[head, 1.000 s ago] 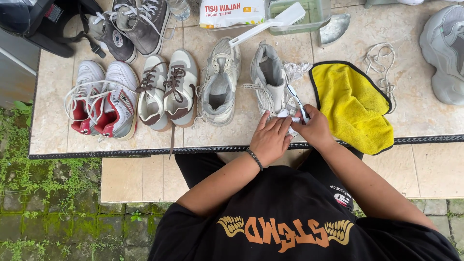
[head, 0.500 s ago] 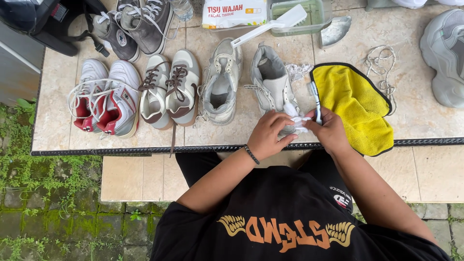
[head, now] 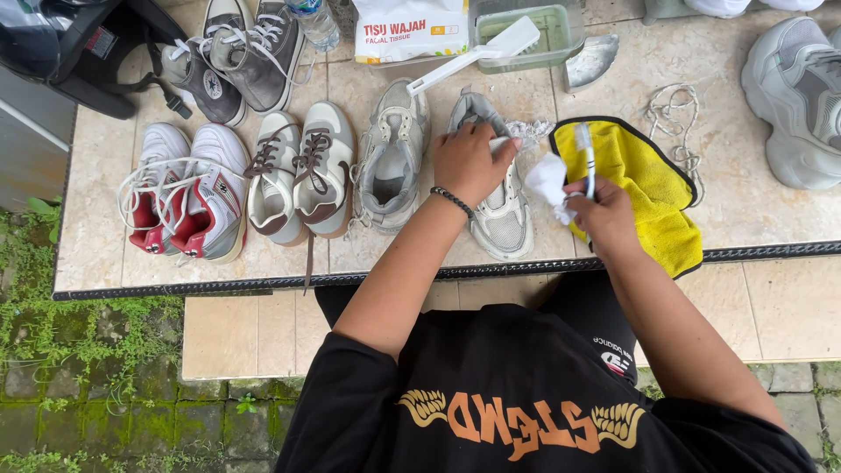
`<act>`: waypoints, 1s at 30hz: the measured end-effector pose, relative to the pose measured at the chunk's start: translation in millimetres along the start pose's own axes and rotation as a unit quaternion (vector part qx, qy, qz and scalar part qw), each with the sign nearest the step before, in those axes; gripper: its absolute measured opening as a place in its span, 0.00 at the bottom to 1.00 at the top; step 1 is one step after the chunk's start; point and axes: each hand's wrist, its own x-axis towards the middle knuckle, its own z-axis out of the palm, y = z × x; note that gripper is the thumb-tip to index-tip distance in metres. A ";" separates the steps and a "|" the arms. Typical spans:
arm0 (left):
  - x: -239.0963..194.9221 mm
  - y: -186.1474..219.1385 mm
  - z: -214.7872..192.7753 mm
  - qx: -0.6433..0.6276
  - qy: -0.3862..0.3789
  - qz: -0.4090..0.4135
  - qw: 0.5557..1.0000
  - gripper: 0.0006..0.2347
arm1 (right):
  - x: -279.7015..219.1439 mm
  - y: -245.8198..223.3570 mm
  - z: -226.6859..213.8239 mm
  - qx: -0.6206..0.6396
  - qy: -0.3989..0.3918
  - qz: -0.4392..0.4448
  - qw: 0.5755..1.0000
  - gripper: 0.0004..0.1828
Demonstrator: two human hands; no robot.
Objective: Cleaning sneakers using a toothbrush, cleaning solution, and a cloth
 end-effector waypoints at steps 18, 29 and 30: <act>-8.5 -64.1 34.9 -0.426 -0.051 -0.094 0.899 0.18 | -38.7 -56.0 21.3 0.141 -0.105 -0.077 0.981 0.23; -40.5 -45.9 1.9 -0.291 -0.073 -0.142 0.943 0.20 | -91.2 -19.7 11.1 0.156 -0.182 -0.028 0.970 0.22; -42.3 -42.2 6.0 -0.321 -0.039 -0.169 0.931 0.18 | -96.3 -23.1 9.8 0.175 -0.193 -0.025 0.965 0.24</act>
